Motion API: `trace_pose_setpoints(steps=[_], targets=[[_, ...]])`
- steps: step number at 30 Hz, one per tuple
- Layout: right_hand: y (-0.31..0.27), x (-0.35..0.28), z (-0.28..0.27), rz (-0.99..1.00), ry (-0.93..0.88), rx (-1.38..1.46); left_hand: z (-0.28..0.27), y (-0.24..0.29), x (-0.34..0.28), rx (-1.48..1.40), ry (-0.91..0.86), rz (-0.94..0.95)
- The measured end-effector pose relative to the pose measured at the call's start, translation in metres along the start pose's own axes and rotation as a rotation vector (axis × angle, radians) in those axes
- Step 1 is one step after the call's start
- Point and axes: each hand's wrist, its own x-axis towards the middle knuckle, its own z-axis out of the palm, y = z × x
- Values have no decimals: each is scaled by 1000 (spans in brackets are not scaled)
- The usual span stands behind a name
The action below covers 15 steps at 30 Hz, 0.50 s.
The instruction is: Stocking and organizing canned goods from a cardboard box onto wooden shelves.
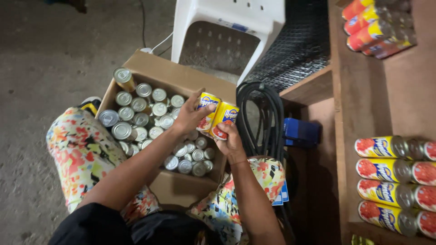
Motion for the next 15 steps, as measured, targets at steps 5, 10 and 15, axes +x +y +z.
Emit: trace_pose_setpoints(steps=[5, 10, 15], targets=[[-9, 0, -10, -36, -28, 31, 18, 32, -3, -72, -20, -208], [-25, -4, 3, -54, -45, 92, 22, 33, 6, -235, -85, -233], [-25, -2, -3, -54, -74, 132, 23, 45, 11, -110, -199, -185]])
